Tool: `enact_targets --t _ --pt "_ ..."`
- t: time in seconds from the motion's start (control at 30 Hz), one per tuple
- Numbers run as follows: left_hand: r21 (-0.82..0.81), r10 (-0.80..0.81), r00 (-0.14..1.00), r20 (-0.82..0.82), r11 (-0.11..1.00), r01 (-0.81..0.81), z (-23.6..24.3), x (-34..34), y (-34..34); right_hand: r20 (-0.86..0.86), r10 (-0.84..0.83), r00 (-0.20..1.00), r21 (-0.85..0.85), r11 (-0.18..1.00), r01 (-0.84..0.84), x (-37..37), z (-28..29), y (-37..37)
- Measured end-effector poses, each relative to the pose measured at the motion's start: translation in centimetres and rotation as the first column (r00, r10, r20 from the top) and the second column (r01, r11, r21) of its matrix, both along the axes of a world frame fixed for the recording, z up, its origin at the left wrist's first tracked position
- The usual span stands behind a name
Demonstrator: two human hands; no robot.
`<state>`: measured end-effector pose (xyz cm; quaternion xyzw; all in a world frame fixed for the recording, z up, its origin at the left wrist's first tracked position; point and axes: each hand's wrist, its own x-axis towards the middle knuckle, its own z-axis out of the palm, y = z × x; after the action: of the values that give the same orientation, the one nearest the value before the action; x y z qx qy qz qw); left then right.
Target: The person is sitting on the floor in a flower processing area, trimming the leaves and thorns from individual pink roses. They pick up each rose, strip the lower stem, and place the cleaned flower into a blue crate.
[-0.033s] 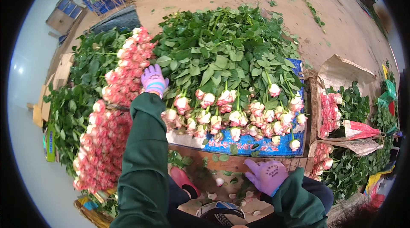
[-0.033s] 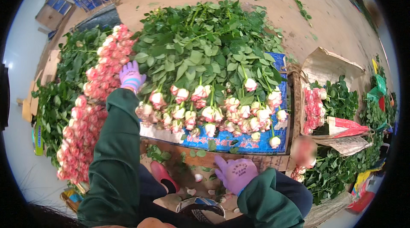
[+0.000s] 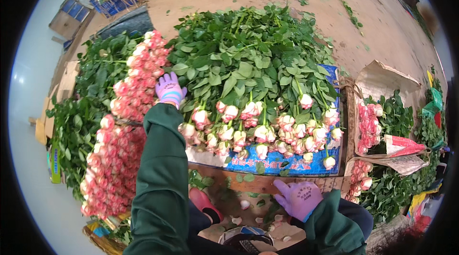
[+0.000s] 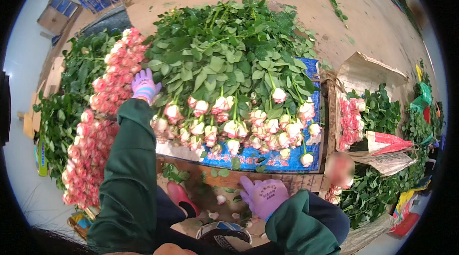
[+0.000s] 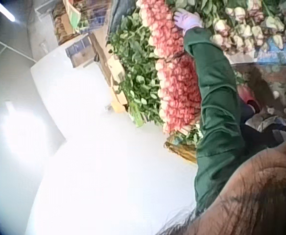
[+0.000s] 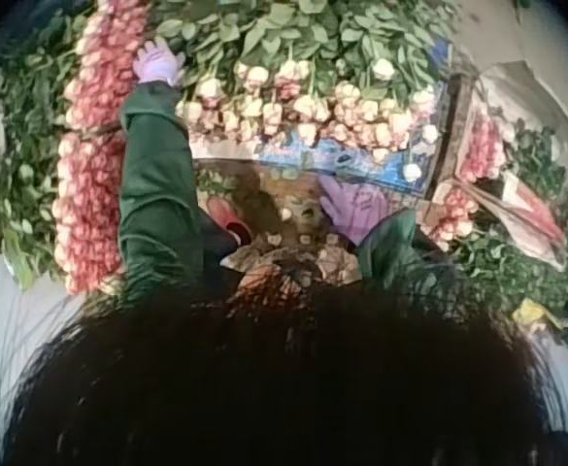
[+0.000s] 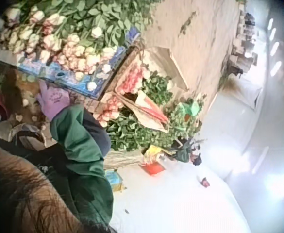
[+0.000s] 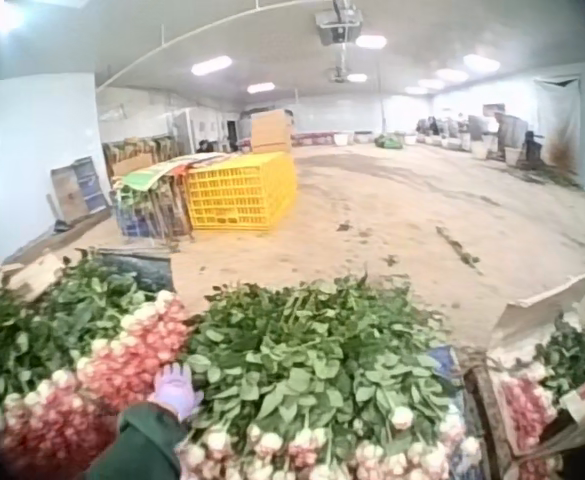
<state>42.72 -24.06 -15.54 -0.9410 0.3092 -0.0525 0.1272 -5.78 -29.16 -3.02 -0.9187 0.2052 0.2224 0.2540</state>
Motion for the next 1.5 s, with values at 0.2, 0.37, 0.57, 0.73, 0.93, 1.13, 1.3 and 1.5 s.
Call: enact_targets --t 0.2,0.37,0.57,0.73,0.93,1.13,1.3,1.5 --pt "0.12 0.046 0.993 -0.105 0.992 -0.033 -2.2 0.8 -4.1 -0.044 -0.023 0.999 -0.012 1.0 0.022 -0.4 -0.5 -1.1" --pt "-0.1 -0.075 0.987 -0.145 0.993 0.061 2.2 0.5 -2.7 -0.025 0.012 1.0 -0.001 1.0 -0.012 0.1 -0.4 -0.8" --pt "-0.306 -0.248 0.647 -0.721 0.952 0.025 11.4 -8.2 0.4 0.079 0.029 0.996 -0.004 1.0 -0.029 -0.4 0.9 1.0" --pt "-0.272 -0.398 -0.258 -0.88 0.869 -0.413 16.5 -21.3 5.7 0.481 -0.447 0.754 0.542 0.828 0.144 -0.4 0.3 3.4" --pt "-0.079 -0.313 -0.47 -0.825 0.888 -0.452 21.6 -33.5 11.9 0.127 -0.813 0.569 0.961 0.242 0.132 0.2 1.5 5.5" --pt "-0.199 -0.436 -0.331 -0.837 0.806 -0.558 21.6 -37.8 12.8 -0.136 -0.899 0.416 0.988 -0.095 0.119 -1.3 4.6 6.1" --pt "-0.51 -0.622 0.002 -0.783 0.64 -0.575 19.8 -36.7 12.9 -0.08 -0.921 0.38 0.985 -0.131 -0.11 -3.2 5.2 3.2" --pt "-0.783 -0.763 0.259 -0.592 0.621 0.043 17.9 -38.3 12.9 -0.082 -0.92 0.384 0.946 -0.194 -0.261 -1.9 5.8 1.9"
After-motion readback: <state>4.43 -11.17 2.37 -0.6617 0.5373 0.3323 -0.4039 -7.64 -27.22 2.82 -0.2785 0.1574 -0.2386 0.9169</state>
